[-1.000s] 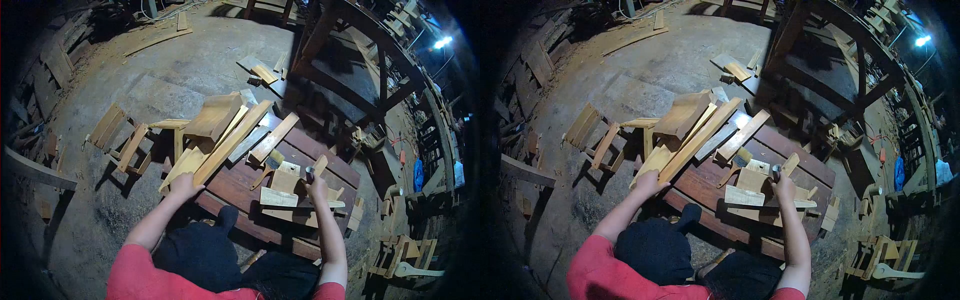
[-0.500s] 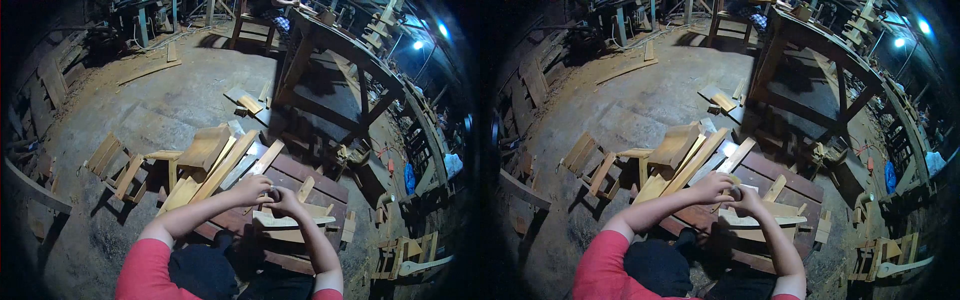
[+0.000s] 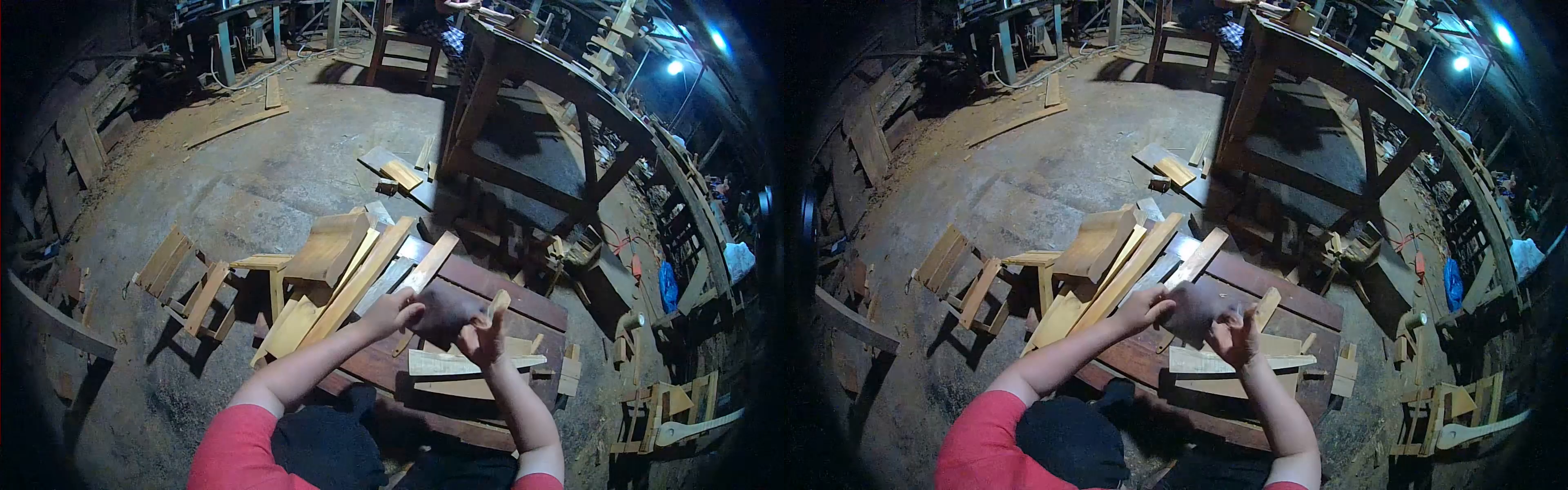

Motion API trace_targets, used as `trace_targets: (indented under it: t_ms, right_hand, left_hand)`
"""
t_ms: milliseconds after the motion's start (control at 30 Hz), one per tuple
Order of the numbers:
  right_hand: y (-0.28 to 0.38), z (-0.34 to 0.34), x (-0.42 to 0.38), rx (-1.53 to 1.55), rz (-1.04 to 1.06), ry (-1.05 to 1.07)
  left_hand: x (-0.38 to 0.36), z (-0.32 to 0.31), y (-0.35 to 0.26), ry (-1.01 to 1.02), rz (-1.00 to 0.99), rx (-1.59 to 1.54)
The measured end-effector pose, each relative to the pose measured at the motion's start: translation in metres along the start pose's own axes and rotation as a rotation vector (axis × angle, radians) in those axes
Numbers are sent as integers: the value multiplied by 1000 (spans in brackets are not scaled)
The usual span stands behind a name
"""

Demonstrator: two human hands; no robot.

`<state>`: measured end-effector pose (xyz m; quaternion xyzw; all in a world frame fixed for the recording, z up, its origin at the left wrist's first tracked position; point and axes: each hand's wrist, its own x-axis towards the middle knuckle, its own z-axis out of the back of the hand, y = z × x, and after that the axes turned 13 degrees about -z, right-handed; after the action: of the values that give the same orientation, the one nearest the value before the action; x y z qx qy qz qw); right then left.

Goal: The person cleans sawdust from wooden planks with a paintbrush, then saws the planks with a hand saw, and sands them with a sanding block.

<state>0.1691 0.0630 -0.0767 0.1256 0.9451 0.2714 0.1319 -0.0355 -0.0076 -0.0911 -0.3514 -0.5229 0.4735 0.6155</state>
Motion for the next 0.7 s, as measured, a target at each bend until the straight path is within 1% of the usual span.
trace_targets:
  t_ms: [33,67,100,167,200,233,267,300,333,400,500,533,600,633,700]
  right_hand:
    - [-1,-16,6,79,53,191]
    - [-3,-37,10,48,112,72]
    - [-4,-35,10,50,112,71]
    - [-6,-30,11,-269,30,-156]
    - [-4,-38,8,-232,-26,-165]
    - [-4,-40,8,-228,-30,-168]
    - [-4,-40,8,-163,-87,-237]
    - [-6,-40,8,-98,-143,-305]
    - [-8,-35,9,-94,-147,-308]
    - [-12,-27,13,22,-165,-296]
    - [-6,-41,14,56,-199,-283]
    - [-7,-35,16,56,-202,-283]
    - [-13,-21,21,-111,-183,-427]
    - [-15,-19,22,-110,-186,-427]
    - [-18,-18,24,-261,-15,-455]
  left_hand:
    - [0,0,-2,1,2,0]
    - [1,1,-6,-21,-19,81]
    - [1,2,-8,-44,-41,162]
    - [-1,0,4,-38,-7,167]
    - [-2,-1,9,-23,-81,276]
    - [-4,-2,13,-7,-154,384]
    - [-7,-2,16,-6,-148,381]
    - [-8,-1,15,12,-191,408]
    - [-9,0,13,31,-234,435]
    - [-9,1,11,50,-201,417]
    - [-9,-1,13,78,-173,370]
    - [-10,-2,15,88,-174,341]
    - [-11,-3,24,104,-153,378]
    - [-13,-3,28,123,-134,414]
    - [-15,-3,32,125,-92,428]
